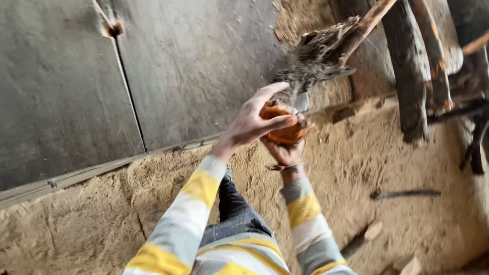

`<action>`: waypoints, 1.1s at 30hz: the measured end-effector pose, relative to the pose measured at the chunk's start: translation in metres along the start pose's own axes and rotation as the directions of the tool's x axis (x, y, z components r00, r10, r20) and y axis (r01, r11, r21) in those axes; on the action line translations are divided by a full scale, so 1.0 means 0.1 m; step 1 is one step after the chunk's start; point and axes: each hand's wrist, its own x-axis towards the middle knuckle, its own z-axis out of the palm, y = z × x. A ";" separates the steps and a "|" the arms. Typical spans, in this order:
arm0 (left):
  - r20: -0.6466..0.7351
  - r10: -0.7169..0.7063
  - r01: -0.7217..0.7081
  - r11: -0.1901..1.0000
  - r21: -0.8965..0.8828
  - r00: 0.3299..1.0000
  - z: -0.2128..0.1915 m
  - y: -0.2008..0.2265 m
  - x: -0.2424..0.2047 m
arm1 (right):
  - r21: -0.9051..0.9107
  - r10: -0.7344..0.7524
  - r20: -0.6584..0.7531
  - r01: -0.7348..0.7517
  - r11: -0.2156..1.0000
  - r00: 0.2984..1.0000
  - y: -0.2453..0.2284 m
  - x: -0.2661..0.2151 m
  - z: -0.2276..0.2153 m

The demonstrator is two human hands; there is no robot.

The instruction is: The person feeds multiple logs one at a time through a table saw, guiding them with both hands to cut them into smaller pieces. The cut pieces are then moved aside on the floor.

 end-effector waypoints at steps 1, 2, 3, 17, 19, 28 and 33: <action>0.034 0.044 -0.044 0.999 0.002 0.998 0.06 0.06 0.05 | 0.138 0.008 -0.011 -0.007 0.990 1.000 0.08 -0.05 -0.12; 0.039 0.035 -0.036 0.999 0.025 0.999 0.07 0.10 0.09 | 0.093 0.002 -0.009 -0.002 0.996 1.000 0.14 -0.06 -0.20; 0.044 0.027 -0.029 0.998 0.049 0.999 0.07 0.14 0.12 | 0.047 -0.004 -0.007 0.004 0.999 1.000 0.19 -0.08 -0.26; -0.263 0.031 0.081 0.912 0.402 0.964 -0.92 1.05 -1.62 | 0.122 0.395 0.187 -0.420 0.899 0.900 2.25 -0.77 -0.20; -0.332 0.001 0.139 0.908 0.396 0.943 -1.07 1.12 -2.00 | 0.072 0.472 0.114 -0.482 0.873 0.874 2.54 -0.90 -0.18; -0.641 -0.198 0.343 0.933 0.109 0.742 -1.83 1.38 -3.12 | -0.265 0.795 0.081 -0.756 0.598 0.601 3.75 -1.13 0.10; -0.735 -0.329 0.547 0.835 0.068 0.593 -2.36 1.59 -3.42 | -0.292 0.851 -0.107 -0.834 0.468 0.515 3.94 -1.24 0.16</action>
